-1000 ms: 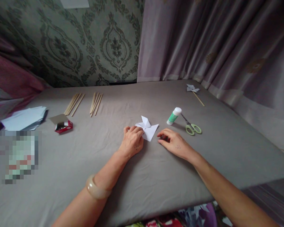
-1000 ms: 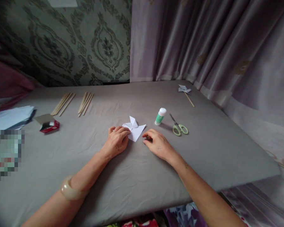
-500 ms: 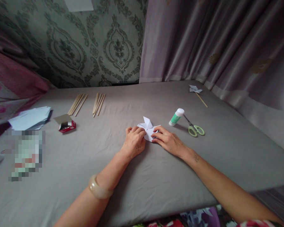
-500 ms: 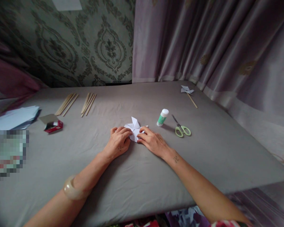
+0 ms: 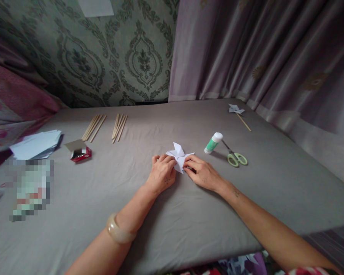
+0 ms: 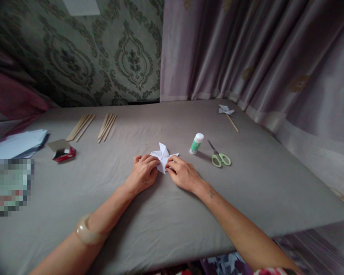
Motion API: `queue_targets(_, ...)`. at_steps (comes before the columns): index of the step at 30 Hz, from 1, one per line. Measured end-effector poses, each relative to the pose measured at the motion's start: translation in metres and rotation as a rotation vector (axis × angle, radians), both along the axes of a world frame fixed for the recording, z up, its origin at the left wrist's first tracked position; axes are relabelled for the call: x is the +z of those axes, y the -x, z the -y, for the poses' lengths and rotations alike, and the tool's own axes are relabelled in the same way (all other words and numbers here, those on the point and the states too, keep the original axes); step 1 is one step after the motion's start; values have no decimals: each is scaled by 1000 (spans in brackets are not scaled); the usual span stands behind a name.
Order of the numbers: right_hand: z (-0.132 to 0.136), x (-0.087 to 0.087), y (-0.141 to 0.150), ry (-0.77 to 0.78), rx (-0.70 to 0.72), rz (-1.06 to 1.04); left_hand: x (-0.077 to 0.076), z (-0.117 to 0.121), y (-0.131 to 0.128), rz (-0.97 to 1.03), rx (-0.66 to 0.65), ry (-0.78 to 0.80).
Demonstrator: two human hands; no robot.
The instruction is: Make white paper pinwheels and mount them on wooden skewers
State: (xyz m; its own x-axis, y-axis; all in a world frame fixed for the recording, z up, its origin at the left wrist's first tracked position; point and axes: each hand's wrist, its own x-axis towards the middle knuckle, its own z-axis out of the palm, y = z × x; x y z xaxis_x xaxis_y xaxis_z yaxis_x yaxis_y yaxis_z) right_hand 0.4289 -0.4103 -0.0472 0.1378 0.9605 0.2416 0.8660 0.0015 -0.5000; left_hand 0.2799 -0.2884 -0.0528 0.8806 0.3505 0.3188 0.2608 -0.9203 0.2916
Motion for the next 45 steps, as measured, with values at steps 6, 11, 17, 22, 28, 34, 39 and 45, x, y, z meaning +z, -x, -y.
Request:
queue_targets(6, -13, 3, 5, 34, -245, -215, 2, 0, 0, -5, 0, 5)
queue_targets(11, -17, -6, 4, 4, -274, -456, 2, 0, 0, -4, -4, 7)
queue_targets(17, -12, -11, 4, -59, -188, -569, 1, 1, 1, -4, -4, 11)
queue_targets(22, -17, -3, 2, -47, -189, -399, 0, 0, 0, -4, -4, 8)
queue_targets(28, -30, 1, 1, -30, -213, -125, 1, 1, 1, -18, -1, -5)
queue_targets(34, -39, 5, 3, 130, -302, -30, 1, 2, 0, -16, -4, -20)
queue_targets(39, -43, 6, 4, 215, -352, 17, 2, 2, 0, -24, 0, 0)
queue_targets(45, -45, 4, 5, 231, -361, 17, 2, 2, 0, -22, 0, 5)
